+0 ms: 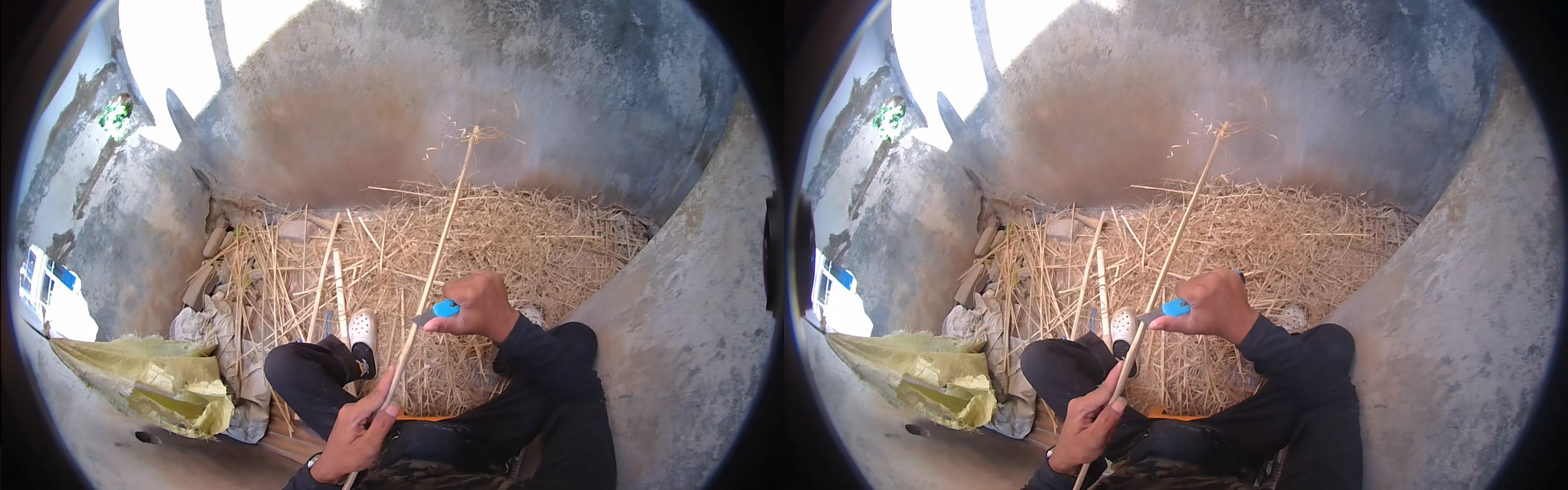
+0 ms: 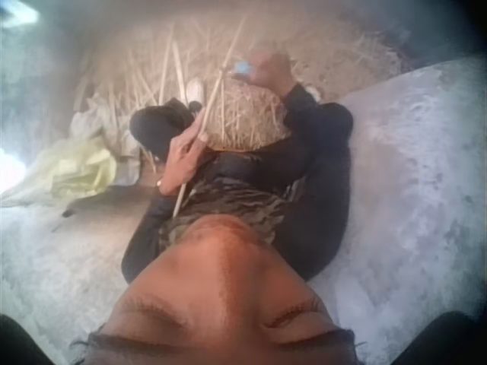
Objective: The person sits on a straw-covered floor and uses a blue utility knife to peel the outer layer off a long, thin wooden stick. They hold the stick with their left hand and scrape the knife along its length with their right hand, creating thin shavings that fall onto the straw.
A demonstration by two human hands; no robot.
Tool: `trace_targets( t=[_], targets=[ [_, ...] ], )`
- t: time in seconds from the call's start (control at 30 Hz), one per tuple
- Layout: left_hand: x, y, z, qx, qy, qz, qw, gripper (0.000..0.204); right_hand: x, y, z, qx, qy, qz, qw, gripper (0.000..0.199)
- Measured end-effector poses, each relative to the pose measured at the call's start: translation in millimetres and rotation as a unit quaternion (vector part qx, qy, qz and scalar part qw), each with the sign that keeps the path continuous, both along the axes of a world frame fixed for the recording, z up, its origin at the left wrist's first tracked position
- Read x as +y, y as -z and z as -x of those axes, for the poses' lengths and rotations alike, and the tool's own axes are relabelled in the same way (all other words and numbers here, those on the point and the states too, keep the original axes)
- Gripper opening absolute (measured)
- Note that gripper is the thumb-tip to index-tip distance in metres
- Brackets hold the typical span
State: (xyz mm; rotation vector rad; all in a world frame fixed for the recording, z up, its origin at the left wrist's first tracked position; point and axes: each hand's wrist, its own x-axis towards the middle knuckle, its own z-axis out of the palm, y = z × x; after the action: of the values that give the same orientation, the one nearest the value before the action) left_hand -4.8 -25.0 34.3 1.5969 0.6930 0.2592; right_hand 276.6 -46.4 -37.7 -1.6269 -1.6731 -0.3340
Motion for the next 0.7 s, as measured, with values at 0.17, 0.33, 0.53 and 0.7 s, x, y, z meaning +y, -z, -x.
trace_targets(
  t=[0.17,0.33,0.53,0.7],
  targets=[
    [-6,-2,8,0.041,0.039,-0.027,0.998,0.050,6,24,-49,0.069,0.160,0.094,0.980,0.069],
    [3,9,3,0.031,0.037,-0.196,0.979,0.050,-9,10,24,0.080,-0.022,0.067,0.994,0.072],
    [7,7,-2,0.039,0.016,-0.259,0.965,0.048,6,19,-2,0.036,0.026,0.053,0.998,0.070],
    [9,7,-3,0.065,0.025,-0.256,0.964,0.049,11,27,-21,0.021,0.080,0.026,0.996,0.072]
  ],
)
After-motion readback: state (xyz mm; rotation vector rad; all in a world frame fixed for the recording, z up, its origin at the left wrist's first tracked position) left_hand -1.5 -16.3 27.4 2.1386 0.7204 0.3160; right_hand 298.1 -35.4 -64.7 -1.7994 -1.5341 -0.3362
